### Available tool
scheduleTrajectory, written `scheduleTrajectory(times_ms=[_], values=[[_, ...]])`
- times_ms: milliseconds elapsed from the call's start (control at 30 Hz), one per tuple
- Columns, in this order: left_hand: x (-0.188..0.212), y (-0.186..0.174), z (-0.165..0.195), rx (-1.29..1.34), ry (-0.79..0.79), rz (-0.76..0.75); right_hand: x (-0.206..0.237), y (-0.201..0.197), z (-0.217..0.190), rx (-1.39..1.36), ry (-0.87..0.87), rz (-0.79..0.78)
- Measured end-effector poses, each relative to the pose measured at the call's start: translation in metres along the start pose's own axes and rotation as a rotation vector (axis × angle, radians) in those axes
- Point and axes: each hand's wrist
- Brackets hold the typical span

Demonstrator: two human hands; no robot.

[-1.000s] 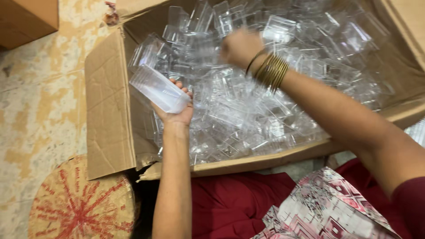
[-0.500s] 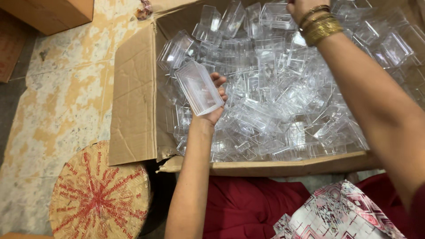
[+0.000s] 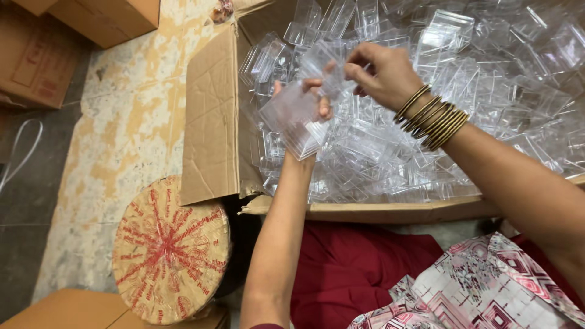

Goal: The person sits on the floor with a large cardboard box of clear plastic boxes and repeatedly picks up loose boxes, aligns and nests them into stacks, and places the stacks back into the box. They occasionally turn a box over and set completed stacks aside.

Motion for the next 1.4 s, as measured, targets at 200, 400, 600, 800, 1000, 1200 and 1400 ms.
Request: scheduleTrajectory(times_ms=[200, 400, 600, 800, 1000, 1200, 1400], values=[[-0.003, -0.029, -0.012, -0.064, 0.119, 0.099, 0.003, 0.001, 0.007, 0.257, -0.304, 0.054], [-0.01, -0.072, -0.024, -0.084, 0.122, 0.251, 0.003, -0.021, 0.005, 0.227, -0.537, 0.261], [-0.014, -0.069, -0.019, -0.211, 0.315, 0.751, 0.014, -0.028, -0.012, 0.272, -0.583, 0.277], [-0.011, -0.035, -0.008, -0.337, 0.234, 0.986, 0.021, -0.004, -0.028, -0.088, -0.424, 0.146], [-0.008, -0.021, -0.007, -0.371, 0.25, 0.932, 0.029, 0.014, -0.032, -0.056, -0.334, 0.136], [-0.009, -0.024, -0.007, -0.367, 0.214, 1.001, 0.033, 0.013, -0.038, -0.033, -0.382, 0.133], [-0.009, -0.029, -0.008, -0.325, 0.19, 1.063, 0.032, 0.025, -0.028, 0.024, -0.358, 0.087]])
Point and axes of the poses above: each hand's wrist, its own x-axis away from the middle knuckle, its own y-axis out of the palm, z = x × y, and after that the axes turned 12 degrees about -x, right-handed
